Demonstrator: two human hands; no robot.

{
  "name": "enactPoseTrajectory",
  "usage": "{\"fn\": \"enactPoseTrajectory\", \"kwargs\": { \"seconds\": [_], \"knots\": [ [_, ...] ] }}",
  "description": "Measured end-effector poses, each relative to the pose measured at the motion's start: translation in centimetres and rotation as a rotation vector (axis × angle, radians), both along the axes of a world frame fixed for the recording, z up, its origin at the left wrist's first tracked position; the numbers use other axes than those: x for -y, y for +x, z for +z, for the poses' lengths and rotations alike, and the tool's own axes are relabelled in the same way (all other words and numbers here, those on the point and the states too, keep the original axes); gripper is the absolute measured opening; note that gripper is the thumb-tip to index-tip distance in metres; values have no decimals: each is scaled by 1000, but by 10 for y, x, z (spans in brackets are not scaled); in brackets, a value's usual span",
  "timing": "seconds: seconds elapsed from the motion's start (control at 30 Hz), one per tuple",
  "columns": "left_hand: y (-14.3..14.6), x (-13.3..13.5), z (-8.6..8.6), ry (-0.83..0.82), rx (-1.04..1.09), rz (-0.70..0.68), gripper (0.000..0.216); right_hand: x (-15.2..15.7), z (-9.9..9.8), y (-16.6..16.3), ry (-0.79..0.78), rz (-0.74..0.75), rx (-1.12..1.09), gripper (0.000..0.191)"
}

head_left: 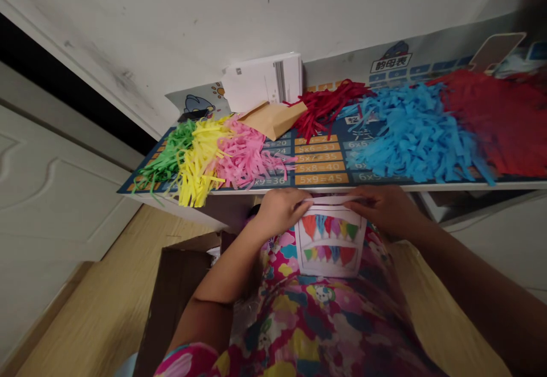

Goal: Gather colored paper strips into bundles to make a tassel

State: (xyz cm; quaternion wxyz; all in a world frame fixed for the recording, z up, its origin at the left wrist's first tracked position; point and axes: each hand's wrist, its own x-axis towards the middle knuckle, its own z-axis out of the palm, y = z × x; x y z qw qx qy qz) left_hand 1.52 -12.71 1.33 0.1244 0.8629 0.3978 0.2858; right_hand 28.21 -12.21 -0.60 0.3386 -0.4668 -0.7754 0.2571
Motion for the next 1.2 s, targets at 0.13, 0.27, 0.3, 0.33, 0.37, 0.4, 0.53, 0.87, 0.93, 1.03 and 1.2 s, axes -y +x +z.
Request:
{"fn": "enactPoseTrajectory", "kwargs": {
  "seconds": [0.13,0.27,0.3,0.33,0.37,0.4,0.53,0.87,0.93,1.03,1.2],
  "knots": [
    [2,-2,4,8,-8,-12,22,-1,5,-2,-7,2,29,20],
    [6,-7,11,-18,-73,-91,24,-4,11,-6,13,55,87,19],
    [7,-8,12,-4,-100,-102,24,-5,11,-7,20,74,85,20],
    [8,-8,12,13,-125,-106,25,-6,9,-8,29,89,85,20],
    [8,-8,11,32,-147,-102,27,-6,7,-8,46,93,87,21],
    [8,-8,10,51,-167,-102,28,-5,4,-8,67,91,93,22],
    [0,-4,0,143,-208,-128,27,-2,-5,-2,221,91,125,26],
    [1,20,-18,171,209,-158,21,18,-9,0,283,193,-11,24],
    [5,26,-20,157,266,-77,21,21,-13,-2,185,94,-28,26],
    [4,30,-20,45,285,8,29,23,-15,-1,36,59,-5,40],
    [0,33,-8,-78,241,-43,30,27,-6,0,-109,88,-43,38]
  ]
}}
